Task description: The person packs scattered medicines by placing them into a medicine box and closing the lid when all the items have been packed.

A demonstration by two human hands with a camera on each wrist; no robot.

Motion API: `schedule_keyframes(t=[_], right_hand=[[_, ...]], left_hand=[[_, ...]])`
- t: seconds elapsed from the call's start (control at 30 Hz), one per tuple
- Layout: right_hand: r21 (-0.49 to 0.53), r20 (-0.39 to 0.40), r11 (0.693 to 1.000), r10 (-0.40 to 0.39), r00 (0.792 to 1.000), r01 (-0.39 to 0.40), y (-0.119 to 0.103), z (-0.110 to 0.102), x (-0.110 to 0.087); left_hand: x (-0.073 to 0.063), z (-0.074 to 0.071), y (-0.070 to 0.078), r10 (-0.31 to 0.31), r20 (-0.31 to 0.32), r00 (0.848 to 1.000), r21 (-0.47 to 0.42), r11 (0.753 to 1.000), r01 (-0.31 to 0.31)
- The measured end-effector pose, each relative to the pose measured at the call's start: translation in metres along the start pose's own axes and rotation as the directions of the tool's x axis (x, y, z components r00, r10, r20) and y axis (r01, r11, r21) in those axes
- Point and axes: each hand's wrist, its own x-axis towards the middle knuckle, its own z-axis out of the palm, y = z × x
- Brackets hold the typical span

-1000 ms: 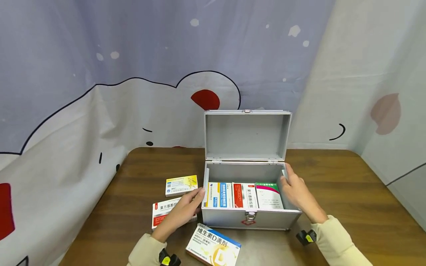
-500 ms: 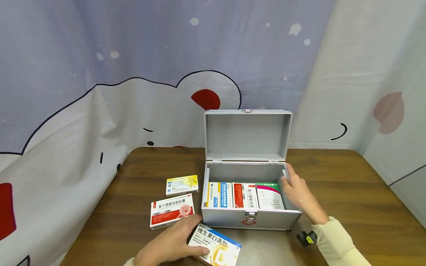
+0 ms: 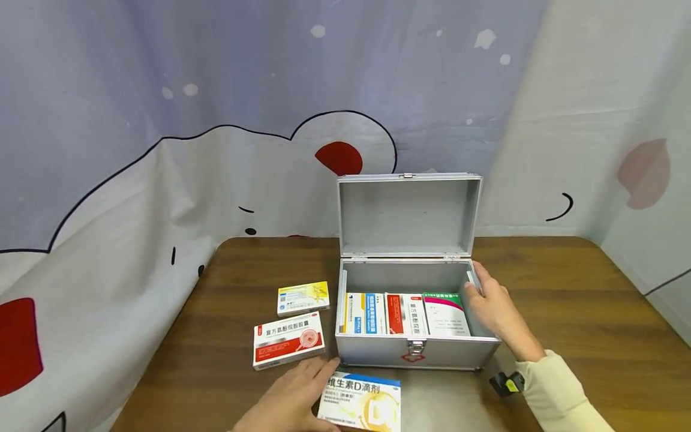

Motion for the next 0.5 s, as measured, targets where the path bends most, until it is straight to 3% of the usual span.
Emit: schedule_keyframes(t=[0.17,0.3,0.5], right_hand=[[-0.004,-0.015,1.000,-0.009,1.000,0.009,0.002,0.001,-0.001],[-0.001,-0.022,1.000,-0.003,1.000,0.003,0.004,0.004,-0.005],[0.005,-0.037,1.000,0.003,0.999,-0.003,0.003,0.001,-0.004]], left_hand=[[0.004,-0.001,0.008,-0.003,0.048,0.999,0.105,0.994,-0.002],[0.004,0.005,0.016,0.060,0.024,0.998,0.201,0.978,-0.064],[0.013,0.014,0.024,0.073,0.003,0.997,0.207,0.976,-0.072]])
